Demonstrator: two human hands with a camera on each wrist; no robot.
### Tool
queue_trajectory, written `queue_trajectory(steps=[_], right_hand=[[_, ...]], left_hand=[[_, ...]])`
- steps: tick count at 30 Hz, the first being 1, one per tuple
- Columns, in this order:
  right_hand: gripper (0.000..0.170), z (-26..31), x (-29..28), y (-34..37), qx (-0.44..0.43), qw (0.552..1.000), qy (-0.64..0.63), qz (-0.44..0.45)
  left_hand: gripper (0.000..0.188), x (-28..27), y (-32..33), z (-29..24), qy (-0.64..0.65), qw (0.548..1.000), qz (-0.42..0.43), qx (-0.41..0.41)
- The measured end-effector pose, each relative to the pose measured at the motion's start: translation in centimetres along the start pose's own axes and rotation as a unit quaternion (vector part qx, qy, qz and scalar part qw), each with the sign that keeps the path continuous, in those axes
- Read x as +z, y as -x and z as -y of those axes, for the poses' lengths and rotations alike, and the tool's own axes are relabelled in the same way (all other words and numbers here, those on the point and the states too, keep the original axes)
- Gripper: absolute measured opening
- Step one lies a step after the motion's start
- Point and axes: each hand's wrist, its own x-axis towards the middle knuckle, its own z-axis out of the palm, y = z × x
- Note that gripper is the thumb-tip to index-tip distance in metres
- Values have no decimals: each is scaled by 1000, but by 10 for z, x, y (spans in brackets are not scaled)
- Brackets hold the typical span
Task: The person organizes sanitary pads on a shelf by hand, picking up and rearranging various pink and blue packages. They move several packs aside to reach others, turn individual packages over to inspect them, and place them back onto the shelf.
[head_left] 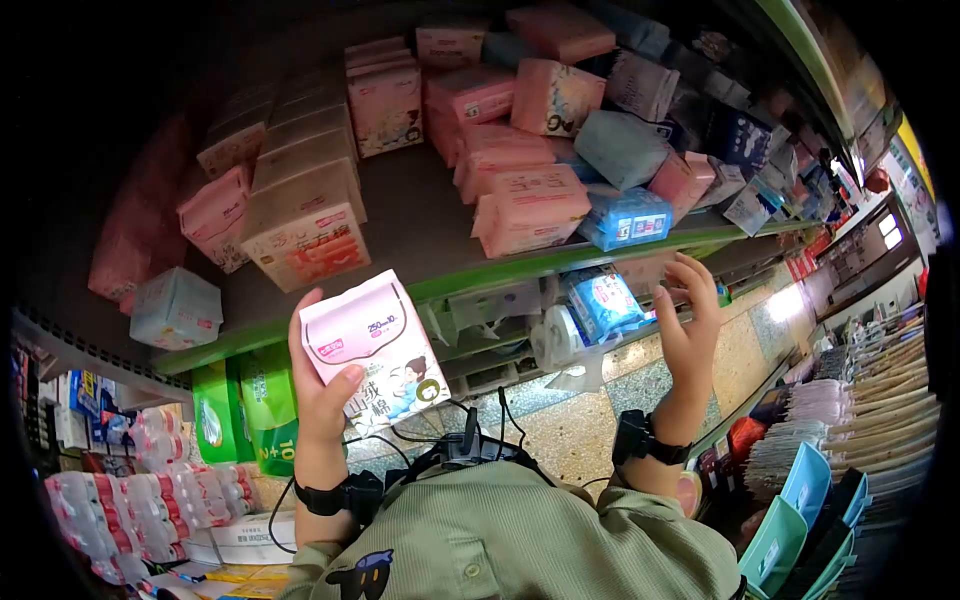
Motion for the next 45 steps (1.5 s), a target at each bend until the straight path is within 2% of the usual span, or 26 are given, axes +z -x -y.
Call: queue_trajectory(steps=[5, 13, 16, 19, 23, 24, 25, 29, 30, 33, 35, 40, 41, 43, 45], right_hand=[[29, -5, 5, -9, 17, 999, -18, 28], [29, -30, 0, -30, -7, 999, -32, 16], [30, -40, -3, -34, 2, 998, -51, 28], [32, -52, -5, -34, 3, 999, -44, 5], [48, -71, -7, -44, -22, 997, 2, -68], [55, -74, -8, -52, -1, 996, -9, -86], [64, -73, -12, -64, 3, 995, -8, -96], [80, -83, -19, -116, -10, 992, 40, -121], [87, -92, -16, -128, 18, 995, 46, -91], [89, -100, -14, -143, 34, 999, 18, 14], [82, -102, -6, -141, 21, 1000, 8, 15], [74, -101, 4, -138, 13, 996, 35, -76], [76, -96, 0, -136, 41, 993, 9, -109], [77, -83, -11, -135, -12, 980, -17, -197], [78, -44, -28, -131, -49, 967, -50, -245]], left_hand=[[89, 12, -2, 2, -31, 999, -17, 13], [89, 38, -5, -11, -58, 997, -38, 37], [90, 46, -6, -12, -91, 994, -26, 51], [90, 53, -4, -17, -105, 993, -19, 57], [90, 57, 4, -13, -115, 991, -41, 58], [90, 58, 5, -12, -113, 991, -41, 51], [90, 61, 7, -12, -115, 991, -44, 51], [89, 70, 12, -13, -110, 991, -51, 47], [88, 72, 12, -12, -108, 991, -53, 52], [88, 72, 12, -5, -102, 992, -53, 56], [87, 71, 13, 1, -104, 992, -57, 47], [87, 68, 18, -2, -114, 991, -63, 23], [87, 67, 18, -4, -118, 991, -64, 22], [87, 62, 18, -7, -102, 993, -65, 16], [87, 53, 19, -8, -95, 993, -65, 17]])
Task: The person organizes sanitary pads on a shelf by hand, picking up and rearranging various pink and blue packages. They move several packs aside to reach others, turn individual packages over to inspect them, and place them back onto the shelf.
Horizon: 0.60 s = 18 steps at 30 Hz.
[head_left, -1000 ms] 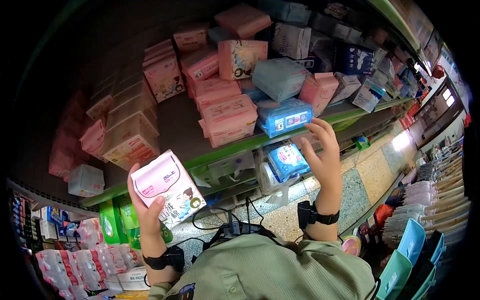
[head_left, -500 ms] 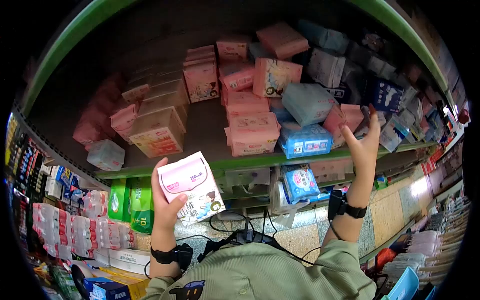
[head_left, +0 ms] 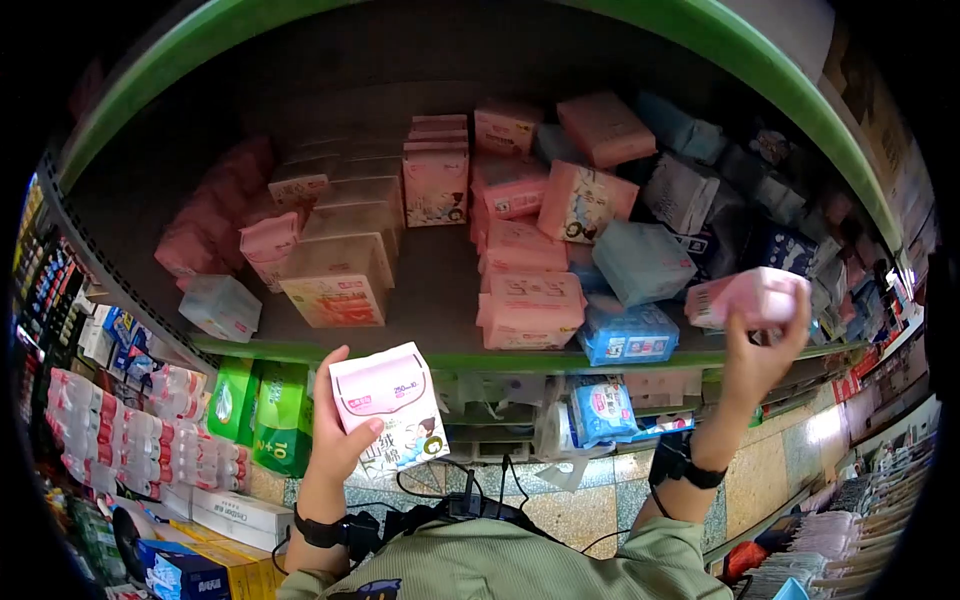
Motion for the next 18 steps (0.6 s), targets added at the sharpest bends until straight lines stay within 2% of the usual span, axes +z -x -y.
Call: queue_trajectory(steps=[1, 4, 6, 8, 9, 10, 11, 12, 13, 14, 18], right_hand=[[77, 19, -4, 0, 10, 1000, -4, -26], [78, 78, 10, 4, -11, 979, -202, -19], [81, 112, 39, 12, -53, 967, -245, 40], [87, 152, 79, 27, -19, 952, -278, 129], [88, 170, 100, 31, -61, 963, -210, 154], [88, 171, 129, 44, -78, 977, -151, 132], [90, 191, 152, 45, 11, 942, -240, 235], [87, 188, 185, 51, -79, 955, -210, 192], [86, 196, 202, 53, -132, 973, -19, 187], [82, 207, 209, 52, -71, 971, 39, 226], [82, 187, 259, 46, -89, 959, 61, 261]], left_hand=[[87, -5, 0, 1, 0, 1000, 2, 2], [87, -23, 3, 3, 15, 1000, 10, -3], [86, -38, 7, 5, 36, 999, 10, -13], [87, -54, 11, 1, 46, 999, 11, -8], [87, -62, 12, -4, 54, 998, 12, -6], [88, -70, 13, -9, 62, 998, 15, -5], [88, -81, 15, -11, 64, 998, 6, -1], [88, -91, 16, -16, 66, 998, 3, 5], [88, -102, 18, -22, 67, 998, 1, 10], [88, -105, 18, -26, 67, 998, 0, 15], [88, -148, 24, -23, 77, 996, -10, 36]])
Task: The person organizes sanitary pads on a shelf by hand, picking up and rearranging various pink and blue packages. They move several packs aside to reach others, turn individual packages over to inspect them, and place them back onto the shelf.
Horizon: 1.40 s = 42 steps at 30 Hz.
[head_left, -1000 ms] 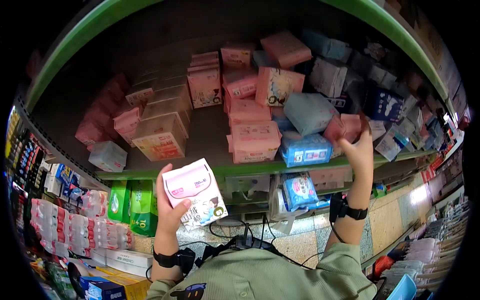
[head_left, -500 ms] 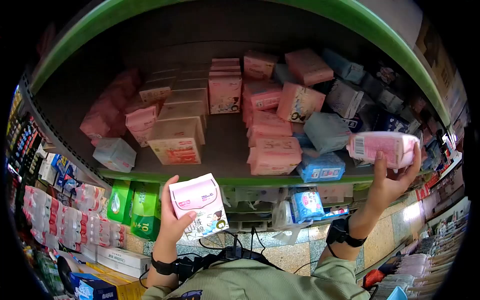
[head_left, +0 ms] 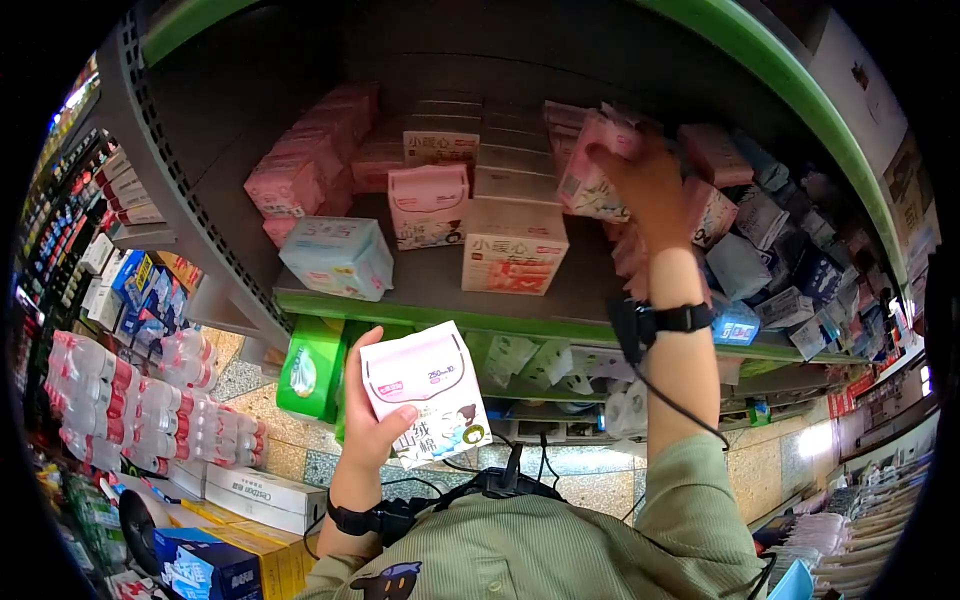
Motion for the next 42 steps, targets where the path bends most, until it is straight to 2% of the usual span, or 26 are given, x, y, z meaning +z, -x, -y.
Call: queue_trajectory(steps=[4, 5, 8, 11, 14, 17, 20, 23, 26, 28, 30, 32, 35, 36, 37, 38, 39, 40, 41, 42], right_hand=[[81, -22, 10, -24, 13, 992, 128, 15], [83, -23, 13, -20, 13, 994, 109, -7], [85, -24, 42, -7, 25, 987, 162, 2], [87, -12, 46, -3, 11, 985, 137, 104], [85, -23, 73, 1, 27, 987, 136, 81], [95, -27, 78, 0, 69, 978, 155, 124], [81, -35, 76, 3, 15, 987, 111, 117], [80, -24, 54, -4, 75, 961, 97, 249], [68, -69, 71, -7, -22, 982, 121, 146], [57, -79, 66, -10, -83, 983, 133, 91], [50, -76, 60, -8, -88, 986, 118, 75], [49, -23, 8, 7, -39, 992, 85, 87], [45, -17, -13, 24, -20, 998, 50, 41], [45, -14, -19, 31, -20, 999, -1, 28], [45, -9, -24, 38, -20, 998, -51, 15], [45, -2, -30, 45, -19, 995, -101, 0], [45, 8, -40, 53, 11, 992, -128, -3], [45, 21, -52, 62, 41, 987, -154, -5], [45, 25, -60, 71, 71, 981, -179, -8], [45, 19, -64, 78, 42, 987, -154, -24]], left_hand=[[88, -17, 7, -6, 23, 999, -17, -16], [89, -25, 9, -7, 25, 999, -13, -16], [89, -34, 11, -11, 34, 999, -19, -15], [89, -41, 13, -11, 24, 1000, -12, -11], [89, -49, 14, -13, 16, 1000, -12, -8], [89, -55, 17, -15, 22, 999, -24, -9], [89, -59, 18, -16, 20, 999, -35, -13], [89, -62, 18, -18, 9, 999, -44, -8], [89, -61, 14, -21, 0, 999, -46, 1], [89, -60, 8, -26, -10, 999, -38, 11], [89, -60, -3, -33, -30, 999, -27, 27], [89, -58, -23, -53, -57, 995, -10, 85], [87, -45, -67, -93, -88, 981, -10, 175], [81, -45, -87, -103, -107, 975, -15, 195], [76, -39, -106, -116, -98, 979, -13, 181], [71, -40, -130, -123, -143, 974, -31, 173], [65, -35, -151, -131, -158, 976, -34, 148], [63, -33, -175, -131, -200, 967, -54, 150], [68, -31, -194, -134, -238, 954, -30, 181], [67, -30, -213, -132, -318, 925, -47, 203]])
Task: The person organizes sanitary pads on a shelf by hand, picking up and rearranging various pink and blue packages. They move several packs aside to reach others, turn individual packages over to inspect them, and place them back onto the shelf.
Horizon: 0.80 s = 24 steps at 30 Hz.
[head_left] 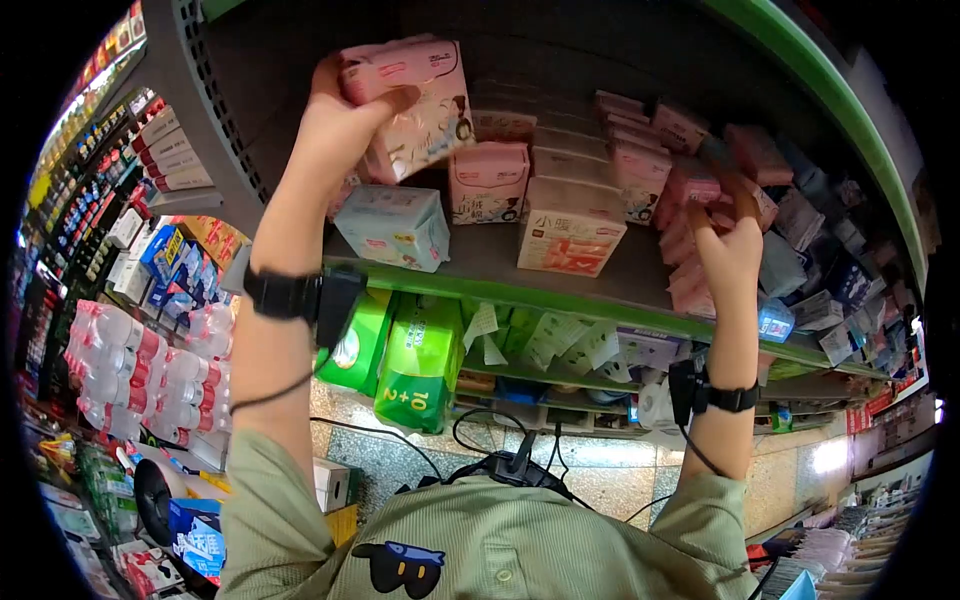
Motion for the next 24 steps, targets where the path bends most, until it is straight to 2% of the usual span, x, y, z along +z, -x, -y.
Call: queue_trajectory(steps=[2, 3, 5, 8, 12, 15, 19, 22, 24], right_hand=[[43, -20, -15, 13, -60, 996, 54, -29], [41, -28, -24, 24, -28, 995, 99, -9], [40, -33, -35, 42, -59, 996, 63, -32], [39, -44, -55, 70, -60, 997, 43, -30], [38, -48, -78, 89, 41, 999, 19, 1], [36, -55, -96, 86, 50, 998, 38, 11], [34, -63, -119, 72, 23, 998, 60, 4], [32, -68, -126, 61, 29, 997, 71, -8], [29, -75, -131, 50, 22, 996, 89, -8]], left_hand=[[72, 13, -27, 7, -38, 999, 7, 26], [72, 16, -37, 11, -31, 998, 15, 44], [72, 22, -56, 25, -10, 996, 34, 83], [71, 30, -72, 53, -63, 994, 68, 55], [69, 37, -63, 67, -117, 987, 110, 12], [66, 27, -66, 78, -105, 987, 120, -15], [65, 15, -60, 60, -136, 979, 136, -62], [68, -3, -65, 83, -186, 974, 126, -29], [71, -11, -62, 94, -163, 973, 164, -3]])
